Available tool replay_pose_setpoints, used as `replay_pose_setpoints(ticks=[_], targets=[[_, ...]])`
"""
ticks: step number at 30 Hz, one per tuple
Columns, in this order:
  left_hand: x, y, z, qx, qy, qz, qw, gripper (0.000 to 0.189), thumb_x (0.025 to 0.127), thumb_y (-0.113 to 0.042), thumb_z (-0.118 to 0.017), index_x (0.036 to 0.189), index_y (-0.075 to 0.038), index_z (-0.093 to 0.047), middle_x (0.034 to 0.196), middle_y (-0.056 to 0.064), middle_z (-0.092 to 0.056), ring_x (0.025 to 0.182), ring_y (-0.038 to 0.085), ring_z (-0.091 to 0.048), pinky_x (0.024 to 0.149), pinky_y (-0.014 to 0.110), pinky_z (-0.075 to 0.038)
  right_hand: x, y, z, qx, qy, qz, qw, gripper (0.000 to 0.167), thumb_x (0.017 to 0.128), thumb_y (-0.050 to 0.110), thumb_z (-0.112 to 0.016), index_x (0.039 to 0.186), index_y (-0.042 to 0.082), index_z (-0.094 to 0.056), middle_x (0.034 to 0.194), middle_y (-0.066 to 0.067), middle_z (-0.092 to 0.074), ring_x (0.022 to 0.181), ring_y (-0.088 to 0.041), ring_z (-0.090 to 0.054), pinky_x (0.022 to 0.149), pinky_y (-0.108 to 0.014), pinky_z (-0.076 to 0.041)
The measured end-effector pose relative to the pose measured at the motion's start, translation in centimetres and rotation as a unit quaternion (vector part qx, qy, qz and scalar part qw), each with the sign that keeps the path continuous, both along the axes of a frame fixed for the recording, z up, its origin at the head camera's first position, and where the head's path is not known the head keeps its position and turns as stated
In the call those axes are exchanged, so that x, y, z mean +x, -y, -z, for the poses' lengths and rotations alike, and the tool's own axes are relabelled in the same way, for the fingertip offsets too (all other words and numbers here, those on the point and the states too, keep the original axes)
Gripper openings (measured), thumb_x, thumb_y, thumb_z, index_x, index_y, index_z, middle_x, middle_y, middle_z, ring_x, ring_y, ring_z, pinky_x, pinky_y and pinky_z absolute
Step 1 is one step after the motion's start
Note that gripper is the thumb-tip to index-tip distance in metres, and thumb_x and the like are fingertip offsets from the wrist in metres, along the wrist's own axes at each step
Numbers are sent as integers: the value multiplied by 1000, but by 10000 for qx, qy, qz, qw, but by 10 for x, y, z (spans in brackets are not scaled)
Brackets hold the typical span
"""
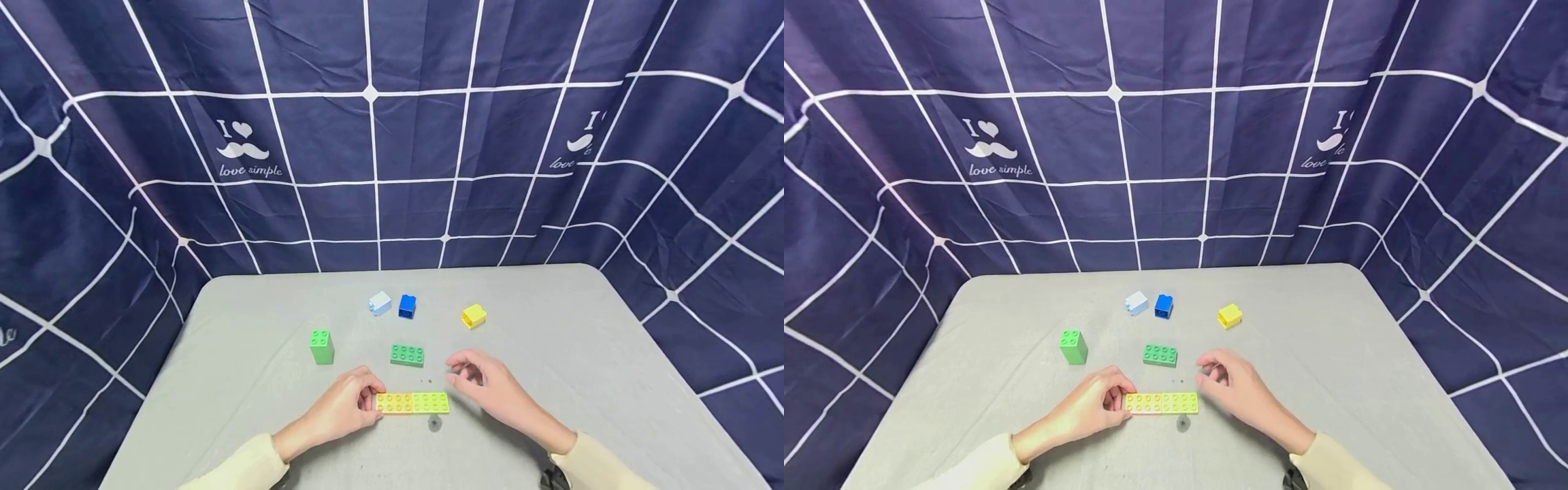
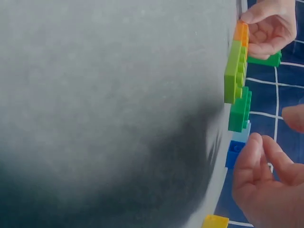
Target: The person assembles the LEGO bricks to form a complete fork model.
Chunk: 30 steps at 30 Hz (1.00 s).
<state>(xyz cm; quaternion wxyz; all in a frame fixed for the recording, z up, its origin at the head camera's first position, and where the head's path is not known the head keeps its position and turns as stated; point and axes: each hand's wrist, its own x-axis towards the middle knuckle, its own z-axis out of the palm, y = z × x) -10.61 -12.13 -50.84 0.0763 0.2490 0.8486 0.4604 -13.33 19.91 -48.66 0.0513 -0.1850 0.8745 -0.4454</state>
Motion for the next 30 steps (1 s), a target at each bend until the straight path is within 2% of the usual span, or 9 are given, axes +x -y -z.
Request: replay_pose_setpoints(ticks=[5, 11, 19, 26, 30], targets=[[1, 2, -1, -58, -21, -10, 10000, 28, 82, 7, -89, 101, -4, -73, 88, -1, -58, 74, 4, -58, 67, 21, -51, -4, -1, -1, -129, -190, 277, 9994, 18, 100, 14, -78, 115, 6, -76, 91, 9, -67, 86, -11, -62, 78, -28, -52], [1, 4, -2, -153, -44, -46, 9999, 29, 82, 5, -91, 103, -5, -73, 88, -1, -57, 73, 3, -56, 66, 21, -51, -16, -8, -3, -234, -324, 631, 9972, 17, 101, 10, -74, 117, 5, -76, 95, 7, -71, 88, -11, -65, 81, -28, -53], [0, 4, -2, -242, -74, -10, 9997, 29, 82, 4, -90, 103, -6, -73, 85, -2, -58, 72, 2, -53, 65, 21, -49, -36, -24, -10, -364, -583, 953, 9931, 17, 101, 10, -73, 117, 3, -76, 96, 1, -71, 88, -12, -63, 78, -23, -51], [-1, 2, 0, -224, -140, 51, 9996, 27, 82, 5, -89, 101, -7, -73, 77, -4, -58, 69, -1, -48, 65, 20, -46, -57, -38, -10, -159, -845, 1279, 9881, 22, 101, 10, -72, 121, 0, -74, 96, -2, -69, 86, -12, -63, 76, -18, -48], [-1, 1, 1, -177, -70, 75, 9998, 26, 83, 5, -89, 100, -7, -74, 75, -6, -57, 67, -1, -48, 64, 20, -44, -69, -44, -7, -94, -831, 1426, 9862, 27, 100, 8, -73, 125, -1, -71, 97, -6, -69, 85, -13, -61, 75, -18, -47]])
